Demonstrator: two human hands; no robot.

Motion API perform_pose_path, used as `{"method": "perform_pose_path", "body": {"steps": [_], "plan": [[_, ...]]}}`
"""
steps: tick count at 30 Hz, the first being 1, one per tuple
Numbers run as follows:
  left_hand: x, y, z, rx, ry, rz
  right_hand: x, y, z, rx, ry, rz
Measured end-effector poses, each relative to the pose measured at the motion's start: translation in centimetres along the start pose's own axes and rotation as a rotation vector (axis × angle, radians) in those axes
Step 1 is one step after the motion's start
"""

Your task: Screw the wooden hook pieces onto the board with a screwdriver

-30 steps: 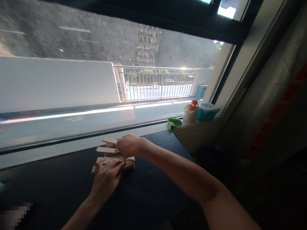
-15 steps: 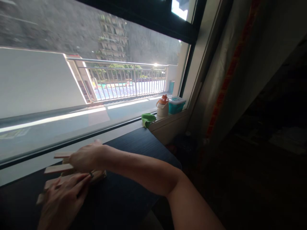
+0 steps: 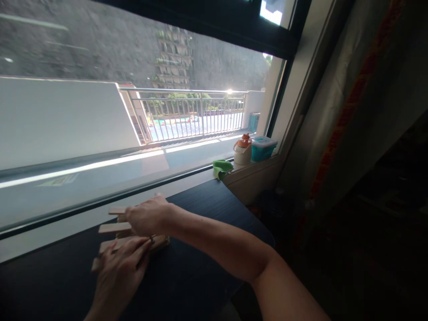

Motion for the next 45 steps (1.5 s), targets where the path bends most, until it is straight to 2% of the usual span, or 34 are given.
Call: {"method": "perform_pose_path", "body": {"steps": [6,18,26,31,36,40,45], "plan": [[0.5,-0.3,0.4,0.046,0.022,-0.018,1.1,0.6,-0.2,0.089,0.066,-0.038],[0.9,-0.5,0.7,0.101,0.067,-0.034,1.0,0.8,0.2,-0.007,0.021,-0.016],[1.0,-0.6,0.7,0.096,0.068,-0.041,1.7,0.8,0.0,0.053,0.041,-0.145],[1.0,-0.6,0.7,0.087,0.067,-0.059,0.7,0.1,0.5,0.065,-0.016,-0.101],[0.9,-0.5,0.7,0.087,0.067,-0.043,-0.2,-0.4,1.2,-0.04,-0.06,-0.027],[1.0,-0.5,0.7,0.089,0.07,-0.028,0.3,-0.3,1.0,-0.04,-0.017,-0.009],[1.0,-0.6,0.8,0.115,0.084,-0.028,1.4,-0.2,0.8,0.046,0.026,-0.065]]}}
Point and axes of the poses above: each hand's wrist, its own y-axis away from the middle knuckle, its own x-axis out of the back of the hand, z = x × y, the point moved 1 cm from there along -y, towards the middle knuckle, and after that the axes turned 15 degrees about -x, right-handed, at the moved point
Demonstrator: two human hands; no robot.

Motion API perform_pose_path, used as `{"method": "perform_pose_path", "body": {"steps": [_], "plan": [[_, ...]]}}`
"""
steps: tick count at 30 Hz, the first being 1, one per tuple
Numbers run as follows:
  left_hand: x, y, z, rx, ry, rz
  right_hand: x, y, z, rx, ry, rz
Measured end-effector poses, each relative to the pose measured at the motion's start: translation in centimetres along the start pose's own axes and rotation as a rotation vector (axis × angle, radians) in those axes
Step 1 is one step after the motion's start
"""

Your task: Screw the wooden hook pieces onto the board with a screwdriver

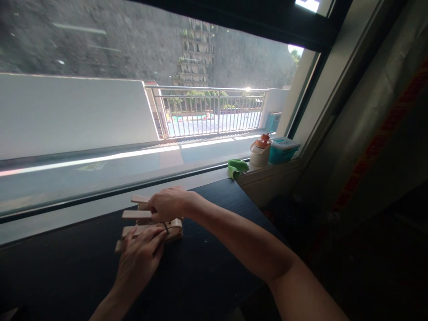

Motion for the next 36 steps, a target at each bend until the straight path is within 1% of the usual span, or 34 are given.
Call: {"method": "perform_pose_path", "body": {"steps": [3,11,15,18,20,22,25,32,36], "plan": [[-0.1,0.1,0.0,0.004,-0.005,0.004,0.1,-0.1,0.1,0.014,-0.012,-0.042],[-0.1,0.2,-0.1,0.002,0.011,0.001,-0.4,-0.7,0.4,-0.059,-0.038,-0.021],[-0.1,0.1,0.0,0.005,0.012,0.007,-0.4,-0.7,0.3,-0.026,-0.043,0.012],[-0.2,0.0,-0.1,0.007,0.004,0.021,0.1,-0.3,-0.1,0.029,0.005,0.019],[-0.3,0.1,-0.1,-0.001,-0.004,0.023,0.6,0.0,-0.4,0.059,0.058,-0.01],[-0.3,0.1,-0.1,-0.015,-0.011,0.016,1.0,0.3,-0.7,0.068,0.096,-0.073],[-0.4,0.2,-0.2,-0.031,-0.029,0.004,1.1,0.2,-0.8,0.067,0.096,-0.128],[-0.3,0.2,-0.1,-0.033,-0.047,-0.016,-0.4,-0.8,0.4,0.027,0.006,-0.073],[-0.2,0.2,0.0,-0.037,-0.051,-0.033,-0.8,-0.9,0.5,0.01,0.029,-0.018]]}}
Point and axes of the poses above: each hand's wrist, its own y-axis away from the middle knuckle, its own x-axis out of the back of the hand, z = x × y, the point moved 1 cm from there along -y, towards the middle knuckle, and after that the axes turned 15 degrees about -x, right-handed, at the moved point
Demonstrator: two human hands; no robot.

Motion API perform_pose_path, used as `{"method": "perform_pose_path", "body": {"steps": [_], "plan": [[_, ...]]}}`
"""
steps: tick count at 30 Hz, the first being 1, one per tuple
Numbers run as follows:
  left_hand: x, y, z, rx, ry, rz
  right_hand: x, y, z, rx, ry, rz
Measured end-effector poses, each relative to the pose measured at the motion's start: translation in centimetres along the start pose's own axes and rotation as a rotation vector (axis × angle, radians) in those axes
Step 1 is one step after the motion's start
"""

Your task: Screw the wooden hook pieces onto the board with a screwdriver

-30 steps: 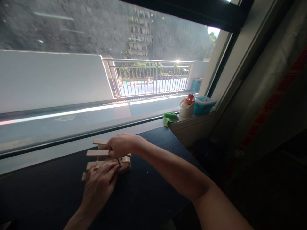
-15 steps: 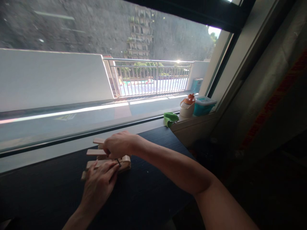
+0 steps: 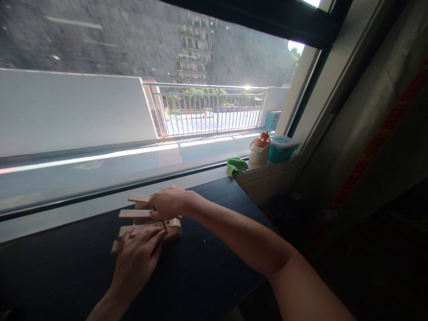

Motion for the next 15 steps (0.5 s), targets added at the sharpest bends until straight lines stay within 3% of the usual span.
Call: {"method": "perform_pose_path", "body": {"steps": [3,9,15], "plan": [[0.1,-0.1,0.0,-0.002,0.005,0.011,0.7,0.4,-0.5,0.004,0.041,0.0],[0.0,-0.1,-0.1,-0.002,0.011,0.046,2.5,1.5,-1.2,0.036,0.131,-0.119],[-0.1,0.0,-0.1,-0.005,0.01,0.042,1.5,0.9,-0.7,0.059,0.078,-0.098]]}}
Point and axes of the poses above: each hand's wrist, its own y-axis away from the middle knuckle, its own x-axis out of the back of the hand, z = x × y, the point moved 1 cm from there along -y, towards the middle knuckle, and after that the axes turned 15 degrees about -x, right-handed, at the moved point
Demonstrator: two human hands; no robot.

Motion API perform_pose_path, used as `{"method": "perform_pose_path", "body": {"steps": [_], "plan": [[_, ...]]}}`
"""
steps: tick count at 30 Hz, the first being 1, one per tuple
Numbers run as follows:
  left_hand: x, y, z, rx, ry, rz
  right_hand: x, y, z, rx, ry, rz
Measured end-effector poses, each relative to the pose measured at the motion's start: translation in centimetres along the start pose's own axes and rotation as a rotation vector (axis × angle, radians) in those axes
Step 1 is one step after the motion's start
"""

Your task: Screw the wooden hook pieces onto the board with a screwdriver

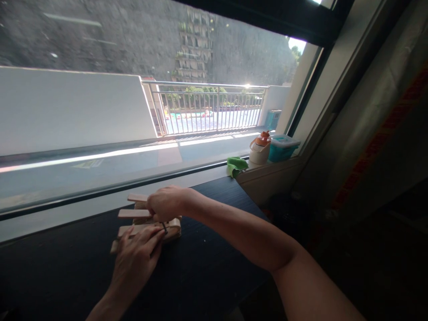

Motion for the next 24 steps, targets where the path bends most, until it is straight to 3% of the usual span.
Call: {"method": "perform_pose_path", "body": {"steps": [5,15,24], "plan": [[-0.1,0.1,-0.1,-0.005,-0.011,0.007,-0.7,-0.5,0.4,-0.014,-0.028,0.053],[-0.1,0.0,0.0,0.01,0.002,0.009,1.1,0.8,-0.3,-0.005,0.068,-0.038],[-0.2,0.1,0.0,-0.001,-0.004,0.006,-0.5,-0.5,0.8,-0.008,-0.032,0.023]]}}
Point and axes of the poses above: each hand's wrist, its own y-axis away from the middle knuckle, its own x-axis out of the back of the hand, z = x × y, the point moved 1 cm from there along -y, towards the middle knuckle, and after that the axes turned 15 degrees about -x, right-handed, at the moved point
